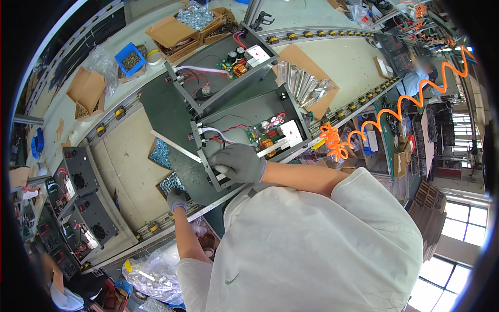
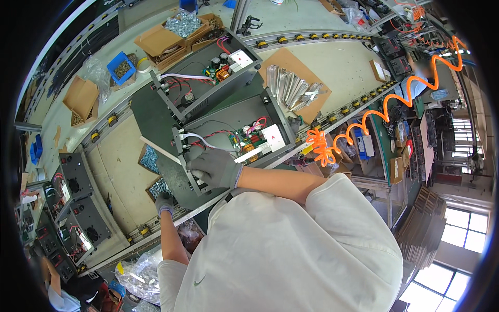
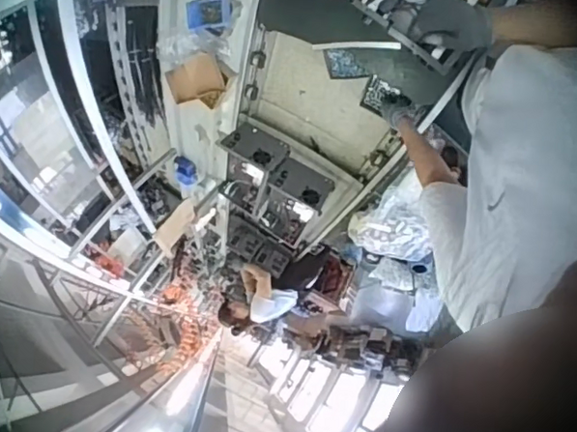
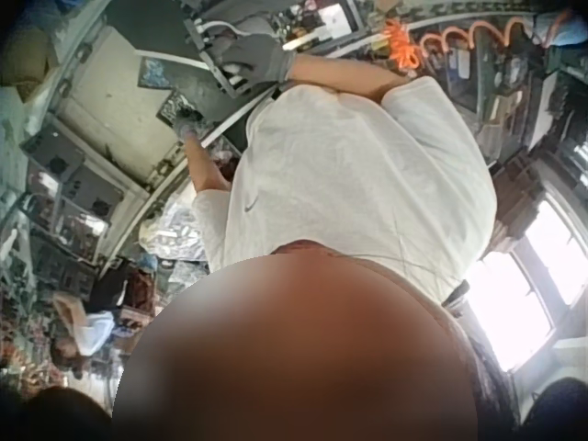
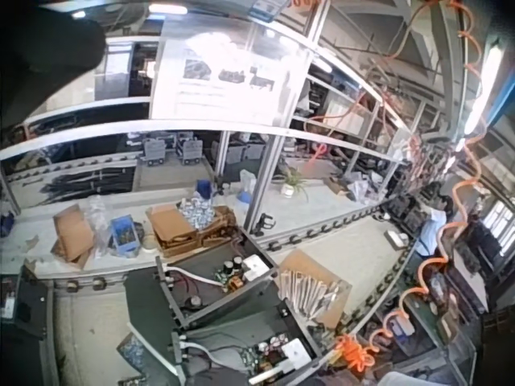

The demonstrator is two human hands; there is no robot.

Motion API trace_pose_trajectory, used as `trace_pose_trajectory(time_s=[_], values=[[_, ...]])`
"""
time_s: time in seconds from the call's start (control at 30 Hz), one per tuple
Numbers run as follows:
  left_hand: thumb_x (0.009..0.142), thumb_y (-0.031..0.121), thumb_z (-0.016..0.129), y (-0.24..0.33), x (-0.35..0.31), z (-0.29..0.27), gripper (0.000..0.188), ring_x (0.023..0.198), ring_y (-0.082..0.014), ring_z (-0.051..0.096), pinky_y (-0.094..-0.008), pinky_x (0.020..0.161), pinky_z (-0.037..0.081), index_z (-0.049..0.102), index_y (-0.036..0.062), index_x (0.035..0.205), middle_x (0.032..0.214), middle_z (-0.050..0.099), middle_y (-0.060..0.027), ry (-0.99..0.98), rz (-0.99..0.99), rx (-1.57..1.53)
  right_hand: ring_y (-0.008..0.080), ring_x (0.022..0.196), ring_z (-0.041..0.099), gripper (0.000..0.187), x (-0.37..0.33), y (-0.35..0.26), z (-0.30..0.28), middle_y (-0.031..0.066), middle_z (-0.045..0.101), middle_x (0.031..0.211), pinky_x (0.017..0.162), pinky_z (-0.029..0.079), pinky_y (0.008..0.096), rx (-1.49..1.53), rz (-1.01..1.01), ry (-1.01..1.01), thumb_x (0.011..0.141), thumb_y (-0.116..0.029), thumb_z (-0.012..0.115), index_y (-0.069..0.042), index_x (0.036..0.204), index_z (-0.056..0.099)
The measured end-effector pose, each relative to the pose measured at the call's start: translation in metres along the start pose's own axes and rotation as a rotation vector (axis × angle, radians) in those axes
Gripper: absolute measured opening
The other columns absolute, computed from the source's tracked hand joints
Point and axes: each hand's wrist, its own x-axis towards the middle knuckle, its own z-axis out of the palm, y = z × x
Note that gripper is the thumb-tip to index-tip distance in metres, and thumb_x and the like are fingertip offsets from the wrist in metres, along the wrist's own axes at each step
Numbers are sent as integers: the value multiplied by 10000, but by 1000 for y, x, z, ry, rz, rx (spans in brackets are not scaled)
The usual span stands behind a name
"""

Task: Assembling components and wiring inside a solar inverter housing on a production line.

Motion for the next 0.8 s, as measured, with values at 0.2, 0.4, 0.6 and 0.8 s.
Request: trace_pose_trajectory(time_s=[0.2, 0.4, 0.6, 0.8], values=[[798, 224, 751, 15, -19, -20, 209, 839, -346, 694, -415, 786, 535, 682, 83, 936, 882, 724, -156, 142, -55, -289, 281, 738, 647, 131, -5, 8, -6, 60, 662, 807, 668, 508, 423, -39, 32, 77, 854, -205, 669, -143, 969, 680], [827, 61, 729, 47, -45, -49, 309, 897, -229, 662, -344, 782, 552, 586, 15, 1098, 956, 674, -124, 453, -28, -897, 293, 780, 657, 148, 5, 0, -6, 70, 678, 848, 704, 518, 405, -1, 68, 30, 875, -186, 647, -131, 1006, 688], [875, 194, 751, 177, -151, -148, 630, 951, -165, 592, -316, 847, 518, 391, 37, 1367, 1153, 578, -83, -117, 403, -1597, 298, 912, 658, 389, 27, -25, -1, 98, 669, 1036, 767, 533, 406, 85, -15, -166, 860, -225, 684, -140, 1237, 642], [792, 194, 823, 184, -143, -158, 665, 936, -145, 620, -300, 790, 551, 427, -4, 1288, 1028, 584, -72, -202, 565, -1388, 283, 836, 663, 404, 39, -29, -33, 73, 671, 1023, 696, 538, 399, -96, -142, -221, 786, -213, 727, -189, 1186, 675]])
